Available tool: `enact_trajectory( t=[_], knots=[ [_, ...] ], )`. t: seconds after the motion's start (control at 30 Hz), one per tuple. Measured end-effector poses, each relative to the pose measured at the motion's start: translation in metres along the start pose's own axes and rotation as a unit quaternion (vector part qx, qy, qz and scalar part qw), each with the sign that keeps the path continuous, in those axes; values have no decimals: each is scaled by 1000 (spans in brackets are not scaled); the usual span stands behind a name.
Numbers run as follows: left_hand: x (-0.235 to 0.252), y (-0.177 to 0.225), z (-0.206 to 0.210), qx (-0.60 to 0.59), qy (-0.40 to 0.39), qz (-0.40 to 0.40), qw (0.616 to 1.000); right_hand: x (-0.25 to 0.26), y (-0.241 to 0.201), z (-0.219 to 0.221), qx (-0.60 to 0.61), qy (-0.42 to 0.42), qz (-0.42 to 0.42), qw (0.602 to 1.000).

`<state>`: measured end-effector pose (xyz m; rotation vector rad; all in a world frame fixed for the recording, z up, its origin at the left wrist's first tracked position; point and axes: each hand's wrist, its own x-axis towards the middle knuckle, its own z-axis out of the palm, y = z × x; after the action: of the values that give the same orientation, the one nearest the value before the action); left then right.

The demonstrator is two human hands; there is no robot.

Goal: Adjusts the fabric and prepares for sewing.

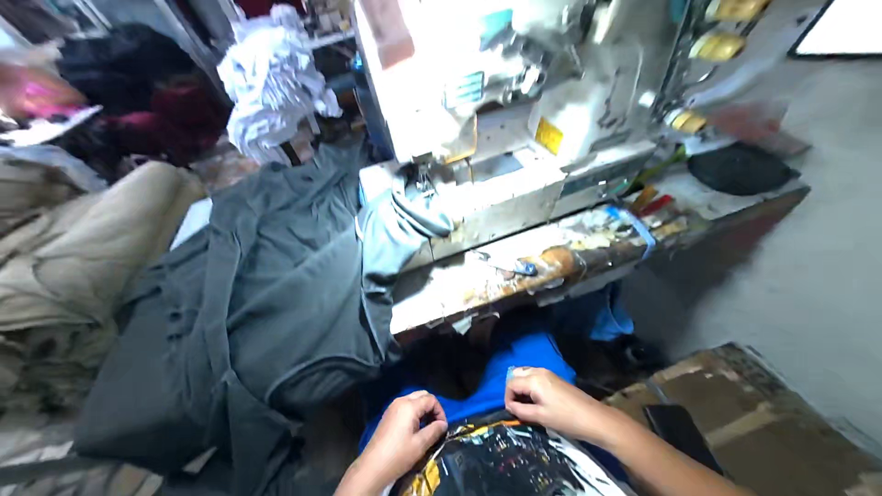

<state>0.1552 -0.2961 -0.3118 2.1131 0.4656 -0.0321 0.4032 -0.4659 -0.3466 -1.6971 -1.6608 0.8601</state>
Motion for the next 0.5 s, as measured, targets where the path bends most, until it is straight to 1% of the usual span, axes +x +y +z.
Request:
enact_trajectory(
  t=[0.03, 0.07, 0.1, 0.17, 0.2, 0.23, 0.27, 0.3, 0.33, 0.4, 0.47, 0.5],
  knots=[
    [3, 8, -10, 48, 35, 24, 998, 5, -6, -7, -55, 28, -37, 997],
    [6, 18, -22, 85, 82, 74, 990, 12, -14, -18, -95, 82, -90, 988],
    [10, 32, -36, 113, 133, 140, 975, 22, -22, -33, -122, 148, -146, 971],
    [25, 68, -72, 173, 217, 255, 926, 46, -49, -75, -156, 254, -226, 927],
    [35, 86, -92, 212, 255, 290, 898, 61, -62, -96, -164, 298, -252, 906],
    [47, 100, -110, 248, 287, 313, 871, 78, -73, -115, -155, 328, -268, 893],
    [63, 108, -125, 282, 315, 324, 846, 95, -80, -130, -120, 346, -268, 891],
    [80, 109, -137, 314, 337, 323, 827, 112, -86, -140, -72, 352, -251, 899],
    [98, 106, -146, 333, 343, 313, 820, 127, -89, -145, -11, 342, -228, 912],
    [129, 94, -156, 347, 334, 278, 831, 149, -90, -147, 94, 295, -179, 934],
    [146, 84, -157, 332, 345, 260, 839, 162, -86, -139, 108, 287, -140, 942],
    [151, 81, -157, 315, 359, 261, 839, 164, -83, -134, 93, 308, -129, 938]
  ],
)
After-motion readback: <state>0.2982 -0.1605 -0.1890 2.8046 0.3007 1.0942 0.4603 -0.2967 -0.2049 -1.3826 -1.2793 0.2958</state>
